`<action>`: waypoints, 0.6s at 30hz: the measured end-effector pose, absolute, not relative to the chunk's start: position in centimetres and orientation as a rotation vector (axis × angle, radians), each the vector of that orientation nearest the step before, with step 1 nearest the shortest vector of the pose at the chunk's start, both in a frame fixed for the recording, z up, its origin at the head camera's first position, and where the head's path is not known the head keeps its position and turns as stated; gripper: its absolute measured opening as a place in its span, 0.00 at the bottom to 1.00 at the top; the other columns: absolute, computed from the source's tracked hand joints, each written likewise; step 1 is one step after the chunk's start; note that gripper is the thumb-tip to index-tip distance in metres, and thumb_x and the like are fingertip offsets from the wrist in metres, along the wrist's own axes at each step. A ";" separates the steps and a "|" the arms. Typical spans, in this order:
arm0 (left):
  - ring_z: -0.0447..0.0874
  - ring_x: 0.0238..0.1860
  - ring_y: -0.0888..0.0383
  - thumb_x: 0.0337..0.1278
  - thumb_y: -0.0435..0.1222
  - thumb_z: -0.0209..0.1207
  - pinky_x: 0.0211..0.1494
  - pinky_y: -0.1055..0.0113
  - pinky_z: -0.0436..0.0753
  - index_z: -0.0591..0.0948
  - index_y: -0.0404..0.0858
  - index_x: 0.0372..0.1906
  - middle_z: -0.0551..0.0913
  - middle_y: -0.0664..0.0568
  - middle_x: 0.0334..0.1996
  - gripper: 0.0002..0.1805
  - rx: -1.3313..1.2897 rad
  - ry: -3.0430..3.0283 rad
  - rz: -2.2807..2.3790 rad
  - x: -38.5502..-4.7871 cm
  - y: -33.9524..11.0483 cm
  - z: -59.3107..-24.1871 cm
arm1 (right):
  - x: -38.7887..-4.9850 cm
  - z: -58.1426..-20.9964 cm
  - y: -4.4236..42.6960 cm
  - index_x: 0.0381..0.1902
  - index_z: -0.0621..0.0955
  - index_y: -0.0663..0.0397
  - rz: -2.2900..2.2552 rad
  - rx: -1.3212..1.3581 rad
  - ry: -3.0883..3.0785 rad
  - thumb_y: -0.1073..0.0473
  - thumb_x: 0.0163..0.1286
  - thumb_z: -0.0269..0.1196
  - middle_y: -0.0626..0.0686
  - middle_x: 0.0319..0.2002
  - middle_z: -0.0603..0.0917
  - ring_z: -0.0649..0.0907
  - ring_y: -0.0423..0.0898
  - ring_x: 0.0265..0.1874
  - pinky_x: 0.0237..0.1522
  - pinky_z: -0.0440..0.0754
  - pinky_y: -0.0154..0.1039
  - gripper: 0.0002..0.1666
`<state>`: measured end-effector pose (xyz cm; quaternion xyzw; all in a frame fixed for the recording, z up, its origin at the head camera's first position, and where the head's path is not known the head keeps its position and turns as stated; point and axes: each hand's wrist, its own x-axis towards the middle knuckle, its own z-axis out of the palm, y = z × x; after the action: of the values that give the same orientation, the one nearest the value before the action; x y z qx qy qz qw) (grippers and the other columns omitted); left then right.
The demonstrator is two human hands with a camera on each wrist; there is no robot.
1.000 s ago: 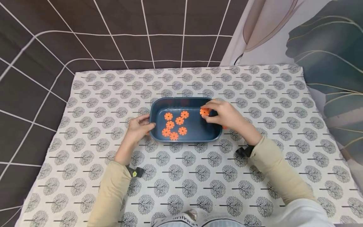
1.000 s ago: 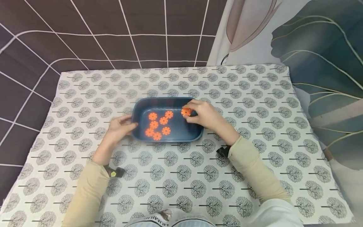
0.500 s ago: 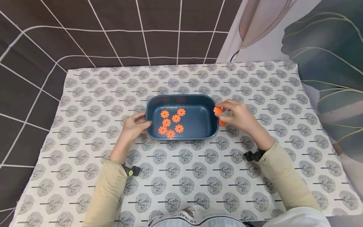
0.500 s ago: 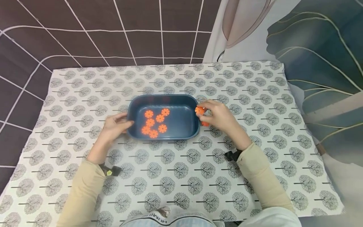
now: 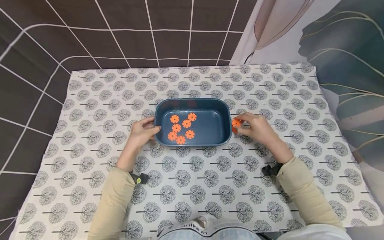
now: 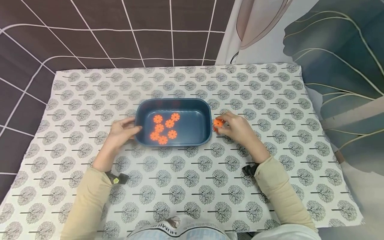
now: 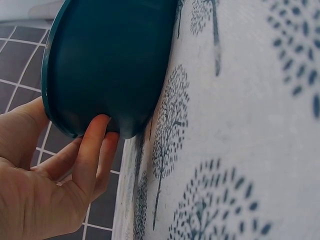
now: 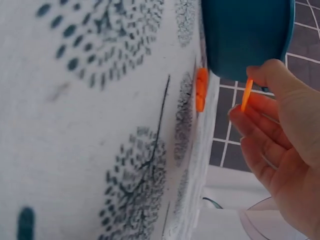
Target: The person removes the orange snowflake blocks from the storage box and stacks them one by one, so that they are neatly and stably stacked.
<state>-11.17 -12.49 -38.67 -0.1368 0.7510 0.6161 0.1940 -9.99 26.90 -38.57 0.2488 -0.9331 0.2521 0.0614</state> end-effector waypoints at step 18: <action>0.81 0.38 0.63 0.52 0.28 0.61 0.37 0.70 0.86 0.66 0.34 0.65 0.76 0.38 0.56 0.32 -0.370 2.111 1.739 -11.3 -12.5 -38.7 | -10.3 -39.7 26.9 0.44 0.81 0.59 0.576 0.687 -3.027 0.51 0.57 0.68 0.55 0.38 0.83 0.81 0.49 0.31 0.34 0.84 0.46 0.22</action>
<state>-11.26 -12.47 -38.67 -0.1317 0.7510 0.6186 0.1896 -10.28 26.93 -39.68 0.2175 -0.9588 0.1825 -0.0077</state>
